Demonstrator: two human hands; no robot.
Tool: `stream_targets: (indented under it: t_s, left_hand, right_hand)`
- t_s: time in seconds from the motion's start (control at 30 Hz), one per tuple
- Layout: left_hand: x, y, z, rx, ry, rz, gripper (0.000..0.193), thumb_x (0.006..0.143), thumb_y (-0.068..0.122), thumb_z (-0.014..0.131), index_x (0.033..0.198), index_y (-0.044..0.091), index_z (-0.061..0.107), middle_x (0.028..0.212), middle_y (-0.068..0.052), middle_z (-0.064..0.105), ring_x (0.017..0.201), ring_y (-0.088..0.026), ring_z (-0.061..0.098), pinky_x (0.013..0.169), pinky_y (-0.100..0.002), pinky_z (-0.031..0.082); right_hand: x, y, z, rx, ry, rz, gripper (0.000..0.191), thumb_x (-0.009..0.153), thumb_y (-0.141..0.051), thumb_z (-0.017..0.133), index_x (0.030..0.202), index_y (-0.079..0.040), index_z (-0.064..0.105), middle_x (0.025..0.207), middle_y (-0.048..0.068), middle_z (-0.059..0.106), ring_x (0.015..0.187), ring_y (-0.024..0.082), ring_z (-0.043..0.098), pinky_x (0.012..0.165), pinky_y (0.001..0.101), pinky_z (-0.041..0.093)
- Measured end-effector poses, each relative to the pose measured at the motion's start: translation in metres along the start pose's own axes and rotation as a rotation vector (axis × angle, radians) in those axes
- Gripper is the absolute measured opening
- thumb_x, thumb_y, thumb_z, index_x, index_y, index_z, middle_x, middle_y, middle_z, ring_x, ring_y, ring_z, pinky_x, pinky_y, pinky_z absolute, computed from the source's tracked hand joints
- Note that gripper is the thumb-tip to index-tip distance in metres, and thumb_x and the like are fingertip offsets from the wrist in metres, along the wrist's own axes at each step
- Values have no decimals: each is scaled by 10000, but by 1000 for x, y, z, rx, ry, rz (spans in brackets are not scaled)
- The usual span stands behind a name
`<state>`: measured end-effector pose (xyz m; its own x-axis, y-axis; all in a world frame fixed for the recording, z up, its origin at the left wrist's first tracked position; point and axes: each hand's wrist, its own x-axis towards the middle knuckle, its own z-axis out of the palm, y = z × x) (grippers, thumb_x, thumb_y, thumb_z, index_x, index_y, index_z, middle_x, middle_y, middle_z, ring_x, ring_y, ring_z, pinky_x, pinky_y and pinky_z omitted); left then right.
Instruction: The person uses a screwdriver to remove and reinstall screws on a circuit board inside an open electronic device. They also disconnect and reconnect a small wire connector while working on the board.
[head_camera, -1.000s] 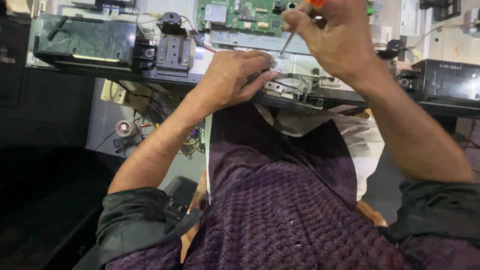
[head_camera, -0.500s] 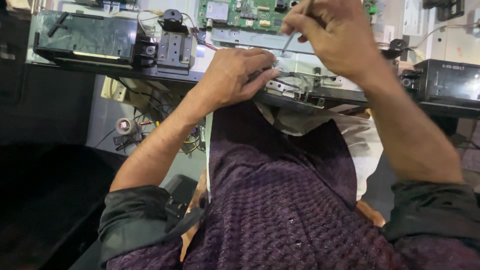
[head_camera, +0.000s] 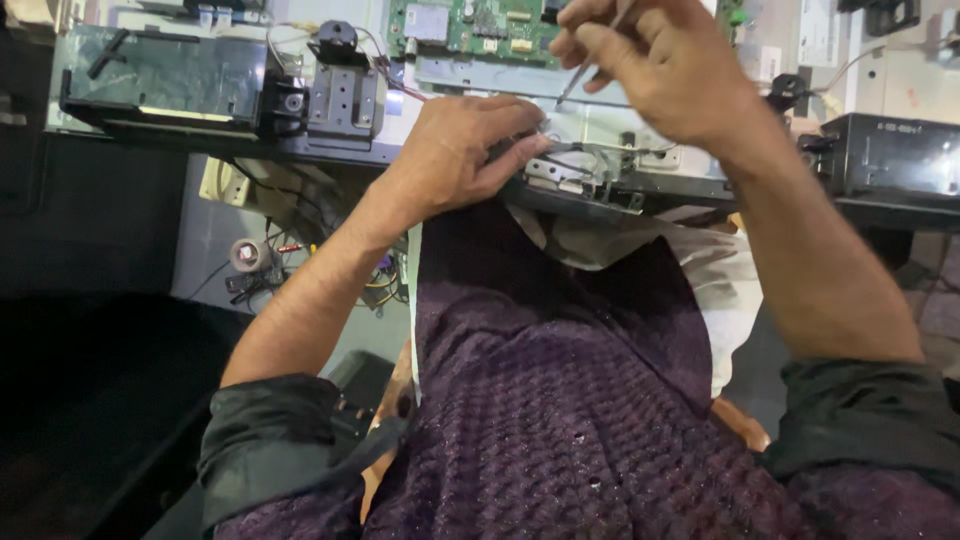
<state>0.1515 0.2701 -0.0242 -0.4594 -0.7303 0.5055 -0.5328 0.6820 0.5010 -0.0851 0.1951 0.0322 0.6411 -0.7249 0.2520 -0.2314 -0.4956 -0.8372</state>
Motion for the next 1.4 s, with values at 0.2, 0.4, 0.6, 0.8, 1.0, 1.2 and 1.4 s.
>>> stream_targets:
  t_s: [0.2,0.4,0.6,0.8,1.0,1.2,1.4]
  left_hand:
    - [3,0,3,-21,22,13,206,1041,267,687,1096,70,719,1071,-109,747,880,-350,719,727,-443,564]
    - [4,-5,5,-95,-9,-106,184,1065,242,661,1105,78,735,1003,-122,756,866,-337,732,738,-421,571]
    - [0,-15,-1,-301,155,-87,178,1158,119,556,1243,16,673,1121,-108,765,1004,-237,765,842,-359,592]
    - [-33,-17,-15,-381,284,-317,178,1118,73,577,1247,21,689,1024,-49,774,806,-76,657,660,-222,483]
    - [-67,-14,-23,-911,520,-576,165,1137,74,566,1224,19,695,893,-5,663,676,-36,502,588,-209,381]
    - [-79,13,-36,-739,438,-649,205,1040,112,689,1237,59,672,919,-13,622,635,-73,475,541,-242,370]
    - [-67,38,-21,-56,222,-268,273,962,114,785,1216,101,687,1079,-71,669,868,-253,704,716,-365,551]
  right_hand:
    - [-1,7,3,-188,56,-114,122,1175,-90,676,1098,-1,709,1009,102,749,953,189,748,850,344,620]
    - [-2,9,-2,-46,-30,-60,118,1169,-67,581,1160,8,672,1080,89,738,1023,155,731,843,299,624]
    - [1,3,2,-95,13,-39,119,1146,-51,562,1202,9,648,1048,107,729,987,185,732,804,309,625]
    - [-1,6,1,32,19,-61,156,1208,-78,535,1177,46,623,1100,133,736,1054,213,758,874,331,648]
    - [-1,11,15,-215,142,-36,234,1226,-151,555,1130,9,696,1012,114,764,940,185,774,822,319,646]
    - [-2,8,12,-138,66,-31,227,1213,-113,506,1160,30,674,1072,117,748,974,179,743,841,302,619]
    - [-3,10,17,-107,76,-50,233,1211,-64,485,1126,49,671,1079,100,747,997,161,744,872,290,619]
